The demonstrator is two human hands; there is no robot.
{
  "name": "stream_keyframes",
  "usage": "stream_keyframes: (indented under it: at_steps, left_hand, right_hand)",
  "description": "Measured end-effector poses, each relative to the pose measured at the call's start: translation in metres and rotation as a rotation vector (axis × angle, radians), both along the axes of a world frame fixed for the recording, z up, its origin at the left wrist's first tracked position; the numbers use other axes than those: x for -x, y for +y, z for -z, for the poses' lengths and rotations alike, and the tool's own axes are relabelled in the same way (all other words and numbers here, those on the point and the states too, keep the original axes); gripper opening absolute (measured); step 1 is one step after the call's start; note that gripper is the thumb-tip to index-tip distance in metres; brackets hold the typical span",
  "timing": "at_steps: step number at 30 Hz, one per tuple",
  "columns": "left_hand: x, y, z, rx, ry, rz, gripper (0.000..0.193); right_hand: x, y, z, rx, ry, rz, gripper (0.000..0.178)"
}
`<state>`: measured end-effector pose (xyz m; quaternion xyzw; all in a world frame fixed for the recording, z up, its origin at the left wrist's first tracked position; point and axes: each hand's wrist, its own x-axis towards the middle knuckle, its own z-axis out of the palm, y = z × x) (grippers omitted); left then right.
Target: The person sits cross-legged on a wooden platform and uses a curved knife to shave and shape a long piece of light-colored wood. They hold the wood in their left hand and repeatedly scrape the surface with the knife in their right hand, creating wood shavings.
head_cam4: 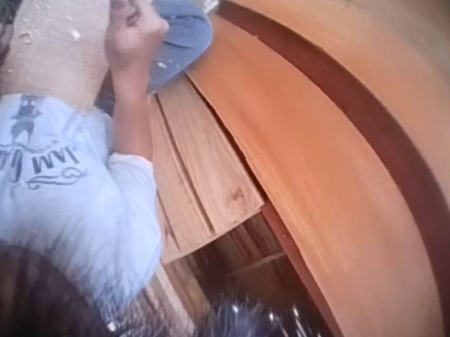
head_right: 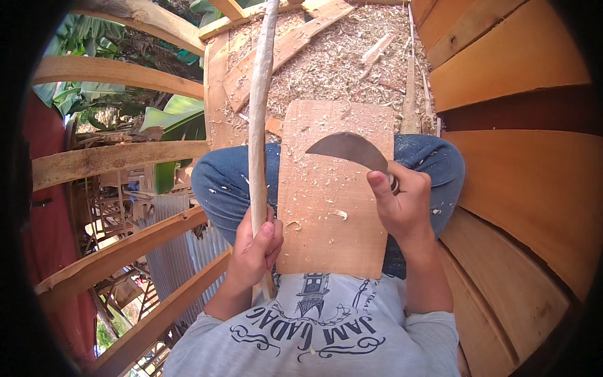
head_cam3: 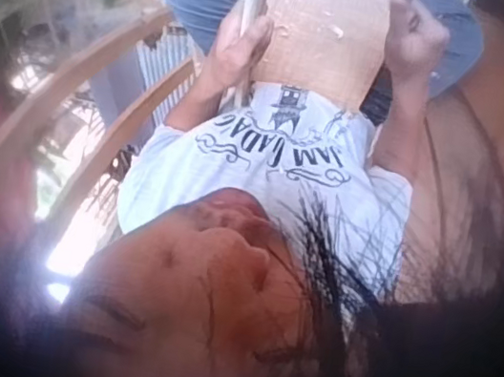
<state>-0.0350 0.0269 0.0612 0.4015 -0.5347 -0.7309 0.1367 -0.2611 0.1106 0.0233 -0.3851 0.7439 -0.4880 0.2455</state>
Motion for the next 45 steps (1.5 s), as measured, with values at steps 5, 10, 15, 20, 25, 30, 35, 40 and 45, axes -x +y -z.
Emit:
stream_keyframes:
  at_steps: [5,10,15,20,25,30,35,40,45]
  left_hand:
    - [0.009,0.004,-0.010,0.013,-0.059,0.085,0.025]
    - [0.004,0.013,-0.014,0.229,-0.145,0.168,0.035]
    - [0.007,0.015,-0.018,0.155,-0.173,0.209,0.032]
    - [-0.001,0.025,-0.027,0.210,-0.108,0.274,0.030]
    - [-0.006,0.013,-0.004,0.131,-0.174,0.076,0.026]
    - [0.009,0.022,-0.020,0.152,-0.090,0.213,0.029]
    - [0.008,0.020,-0.017,0.123,-0.113,0.212,0.031]
    - [-0.004,0.028,-0.022,0.170,-0.089,0.279,0.031]
    - [-0.007,0.017,-0.016,0.103,-0.138,0.139,0.030]
  right_hand:
    - [-0.033,0.001,-0.011,-0.030,0.133,-0.225,0.054]
    - [-0.014,-0.012,-0.001,-0.055,0.404,-0.170,0.057]
    - [0.012,-0.021,0.007,-0.083,0.421,-0.003,0.065]
    - [0.086,-0.004,0.025,-0.068,0.040,0.316,0.068]
    - [0.003,0.009,-0.013,-0.065,0.317,-0.161,0.063]
    - [0.008,-0.005,-0.006,-0.095,0.404,-0.135,0.068]
    - [0.014,-0.017,0.006,-0.069,0.559,-0.066,0.073]
    - [0.079,-0.032,0.037,-0.179,0.118,0.376,0.071]
    - [0.056,-0.003,0.009,-0.023,0.198,0.161,0.070]
